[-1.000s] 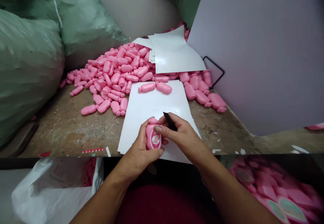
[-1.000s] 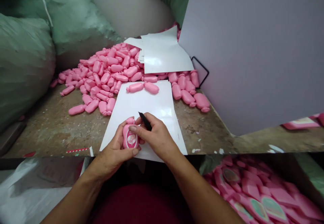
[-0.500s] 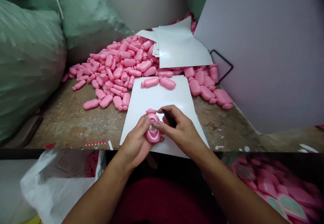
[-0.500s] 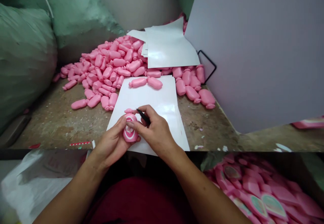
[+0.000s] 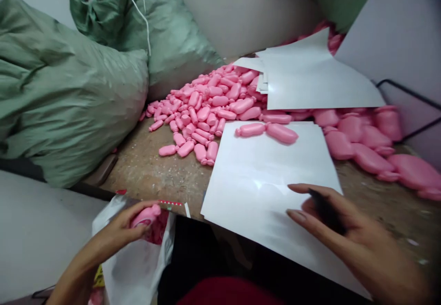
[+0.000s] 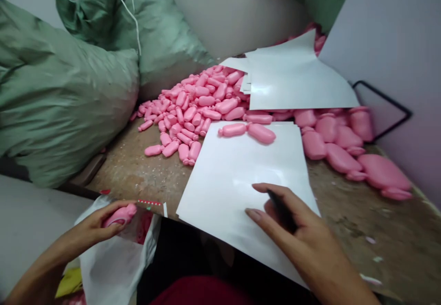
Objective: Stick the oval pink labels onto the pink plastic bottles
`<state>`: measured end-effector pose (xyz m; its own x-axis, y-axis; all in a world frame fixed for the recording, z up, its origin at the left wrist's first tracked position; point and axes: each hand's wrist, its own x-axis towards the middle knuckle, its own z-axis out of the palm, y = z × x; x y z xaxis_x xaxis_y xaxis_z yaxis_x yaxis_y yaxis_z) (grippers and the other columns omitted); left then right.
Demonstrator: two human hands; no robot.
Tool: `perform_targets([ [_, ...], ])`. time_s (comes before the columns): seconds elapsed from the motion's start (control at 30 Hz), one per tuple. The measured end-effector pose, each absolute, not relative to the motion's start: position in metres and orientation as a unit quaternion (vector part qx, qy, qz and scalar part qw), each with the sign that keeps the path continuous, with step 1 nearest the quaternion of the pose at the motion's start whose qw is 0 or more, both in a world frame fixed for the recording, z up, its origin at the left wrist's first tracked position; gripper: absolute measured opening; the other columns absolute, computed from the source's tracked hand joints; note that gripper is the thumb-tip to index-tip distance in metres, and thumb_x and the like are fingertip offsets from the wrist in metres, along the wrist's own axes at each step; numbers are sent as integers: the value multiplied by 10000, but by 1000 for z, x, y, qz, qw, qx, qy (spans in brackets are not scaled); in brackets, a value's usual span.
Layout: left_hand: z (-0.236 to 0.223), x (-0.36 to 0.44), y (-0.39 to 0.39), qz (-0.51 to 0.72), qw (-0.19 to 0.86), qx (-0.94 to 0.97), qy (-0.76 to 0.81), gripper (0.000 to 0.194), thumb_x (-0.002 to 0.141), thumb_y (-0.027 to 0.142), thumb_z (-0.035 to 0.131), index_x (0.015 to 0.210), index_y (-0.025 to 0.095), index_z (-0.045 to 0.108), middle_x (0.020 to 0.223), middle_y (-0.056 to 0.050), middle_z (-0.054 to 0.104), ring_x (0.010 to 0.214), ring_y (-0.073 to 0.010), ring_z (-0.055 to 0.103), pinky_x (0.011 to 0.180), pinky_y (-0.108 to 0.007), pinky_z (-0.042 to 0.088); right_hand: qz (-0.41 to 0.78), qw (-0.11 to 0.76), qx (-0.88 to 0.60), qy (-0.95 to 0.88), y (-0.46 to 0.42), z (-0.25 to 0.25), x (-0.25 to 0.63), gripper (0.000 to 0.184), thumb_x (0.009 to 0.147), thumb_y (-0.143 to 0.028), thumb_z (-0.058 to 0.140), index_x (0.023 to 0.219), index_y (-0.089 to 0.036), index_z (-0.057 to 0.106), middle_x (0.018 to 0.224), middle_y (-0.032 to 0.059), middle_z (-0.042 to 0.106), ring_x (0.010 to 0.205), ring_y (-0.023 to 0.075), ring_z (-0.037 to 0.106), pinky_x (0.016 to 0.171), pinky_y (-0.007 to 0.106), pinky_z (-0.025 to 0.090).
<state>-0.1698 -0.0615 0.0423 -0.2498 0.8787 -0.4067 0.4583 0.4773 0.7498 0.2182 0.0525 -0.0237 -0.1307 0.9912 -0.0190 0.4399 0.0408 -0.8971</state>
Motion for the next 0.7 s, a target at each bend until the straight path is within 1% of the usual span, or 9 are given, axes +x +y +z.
perform_targets([
  [0.07,42,-191,-66,212,296,485,795,406,676,409,801,1053,260,772,1090,-93,762,1034,-326,688,909,-406,518,384,347,-578,-631,57,-27,220,560,688,-705,687,1045,-274,697,703,49,657,619,248,634,579,386,552],
  [0.13,34,-194,-45,207,184,522,807,326,731,433,738,980,226,778,995,-116,770,923,-322,705,850,-423,530,367,357,-583,-631,59,-27,216,569,682,-743,645,1019,-287,697,732,63,670,650,272,641,585,414,544],
  [0.17,29,-192,-27,219,144,536,802,298,776,420,684,974,213,769,1004,-124,763,922,-311,699,861,-423,524,363,356,-579,-637,58,-26,213,557,690,-744,635,1014,-296,696,784,77,690,694,287,653,610,426,543],
  [0.23,18,-187,19,237,107,560,787,260,802,335,627,1001,219,748,1150,-117,728,1081,-286,653,974,-394,478,359,356,-571,-647,56,-22,211,519,731,-727,611,1018,-302,687,912,102,715,794,303,663,680,440,542],
  [0.33,6,-178,82,246,84,591,764,253,742,203,625,973,214,728,1212,-102,708,1214,-278,584,1094,-390,375,376,377,-573,-622,49,-18,217,494,836,-684,537,1091,-271,630,921,96,687,812,274,651,723,422,532],
  [0.43,2,-170,115,245,88,605,752,133,696,162,619,803,195,691,998,-85,746,1132,-319,616,1054,-434,389,369,409,-587,-594,44,-17,233,422,926,-603,466,1122,-244,571,768,31,612,705,223,616,672,378,514],
  [0.5,3,-171,119,246,87,609,748,81,733,199,600,781,209,664,876,-31,731,1103,-314,623,1000,-413,417,333,409,-594,-607,43,-16,241,343,947,-543,460,1061,-244,584,762,33,621,712,224,613,665,373,503],
  [0.6,9,-173,109,244,83,612,748,114,779,273,609,852,215,674,774,9,677,1029,-303,633,934,-375,435,303,370,-596,-645,42,-16,243,252,946,-474,491,1002,-251,594,855,66,688,782,258,654,704,406,519],
  [0.7,16,-160,92,256,89,585,765,255,796,359,649,1014,229,669,848,10,670,974,-284,619,911,-362,434,293,294,-564,-714,39,-16,234,140,928,-362,553,1018,-271,610,907,67,719,811,277,687,733,426,545],
])
